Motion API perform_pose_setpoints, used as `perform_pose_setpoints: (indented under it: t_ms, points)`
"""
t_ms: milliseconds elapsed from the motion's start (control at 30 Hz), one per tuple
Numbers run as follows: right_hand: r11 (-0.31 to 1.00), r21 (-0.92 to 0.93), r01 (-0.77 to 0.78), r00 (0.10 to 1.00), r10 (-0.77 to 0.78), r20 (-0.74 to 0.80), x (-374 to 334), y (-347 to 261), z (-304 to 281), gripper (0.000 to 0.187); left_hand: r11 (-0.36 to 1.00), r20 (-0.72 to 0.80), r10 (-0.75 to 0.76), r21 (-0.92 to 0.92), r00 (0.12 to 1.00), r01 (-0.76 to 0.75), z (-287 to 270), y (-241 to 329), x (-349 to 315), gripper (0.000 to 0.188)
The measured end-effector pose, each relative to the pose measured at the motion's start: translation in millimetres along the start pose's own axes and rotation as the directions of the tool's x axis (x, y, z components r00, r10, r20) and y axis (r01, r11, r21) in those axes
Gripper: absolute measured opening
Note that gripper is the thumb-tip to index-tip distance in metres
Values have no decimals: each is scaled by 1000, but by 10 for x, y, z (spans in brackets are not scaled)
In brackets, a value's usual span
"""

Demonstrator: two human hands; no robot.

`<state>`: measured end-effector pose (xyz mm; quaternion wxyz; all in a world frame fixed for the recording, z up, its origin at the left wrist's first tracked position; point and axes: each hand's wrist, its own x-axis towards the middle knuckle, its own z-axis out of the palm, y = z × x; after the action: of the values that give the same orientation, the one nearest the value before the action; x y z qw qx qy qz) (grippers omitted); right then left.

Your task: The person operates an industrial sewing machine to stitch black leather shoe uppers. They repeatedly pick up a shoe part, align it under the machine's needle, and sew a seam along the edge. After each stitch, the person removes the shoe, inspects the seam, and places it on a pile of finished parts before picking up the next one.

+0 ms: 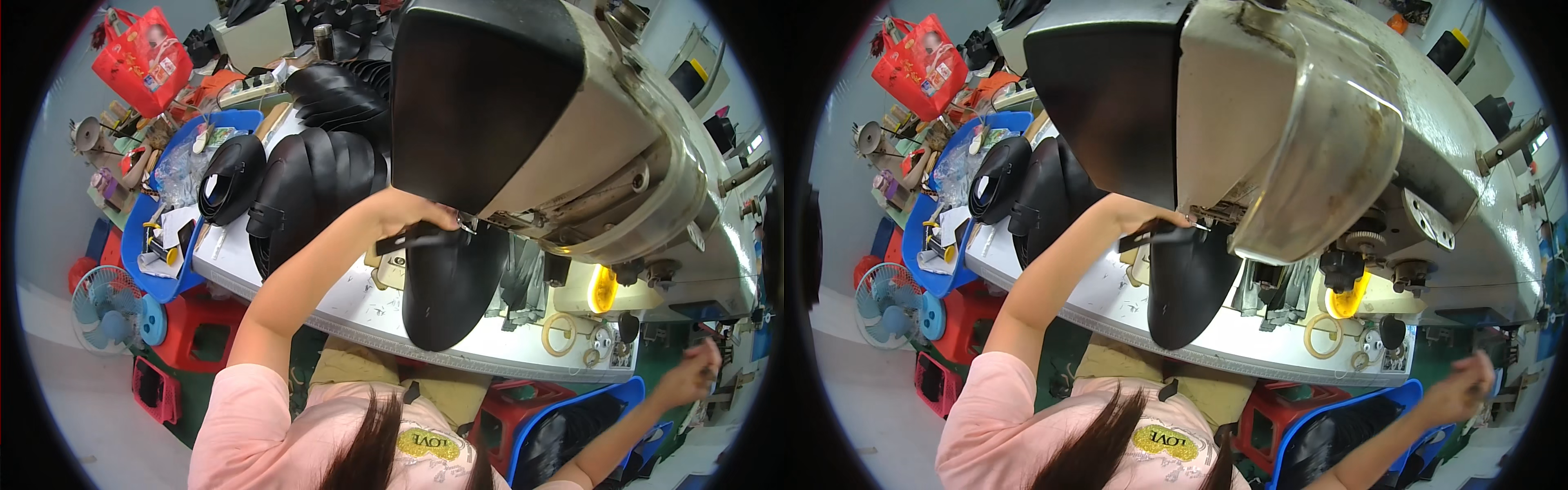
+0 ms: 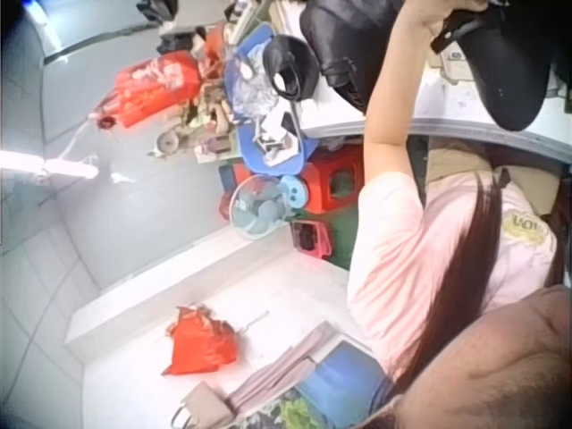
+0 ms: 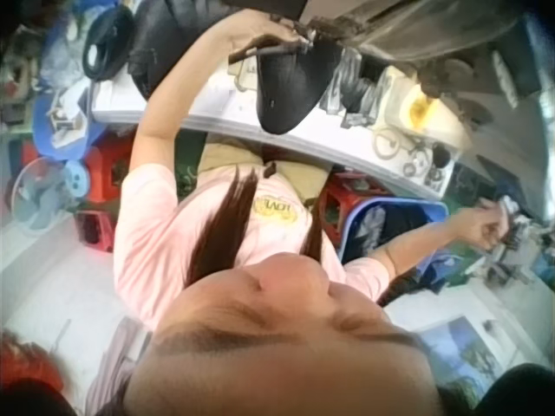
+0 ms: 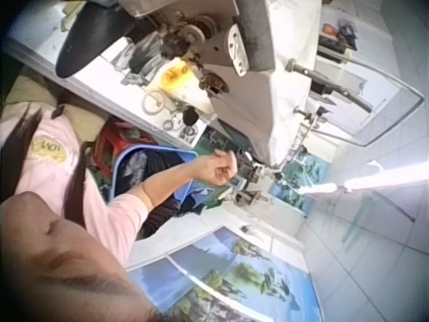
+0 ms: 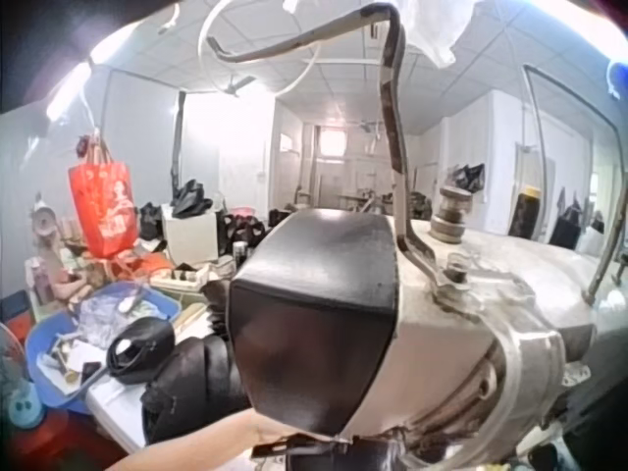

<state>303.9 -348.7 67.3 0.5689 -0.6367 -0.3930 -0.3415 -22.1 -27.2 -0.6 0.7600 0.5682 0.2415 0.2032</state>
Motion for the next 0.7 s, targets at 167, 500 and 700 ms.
perform_pose_setpoints:
  t_ms: [167, 500, 700]
  points:
    - [982, 170, -85, 578, -91, 811, -981, -565, 778, 22, 998, 137, 5, 67, 991, -14, -129, -440, -618, 37]
    - [677, 391, -624, 113, -417, 902, -1779, -1369, 1415, 22, 825, 279, 441, 249, 853, -508, 82, -551, -1242, 16]
    - [708, 353, -612, 157, -329, 931, -1748, -1496, 1415, 20, 811, 291, 512, 146, 808, -567, 38, -599, -1176, 12]
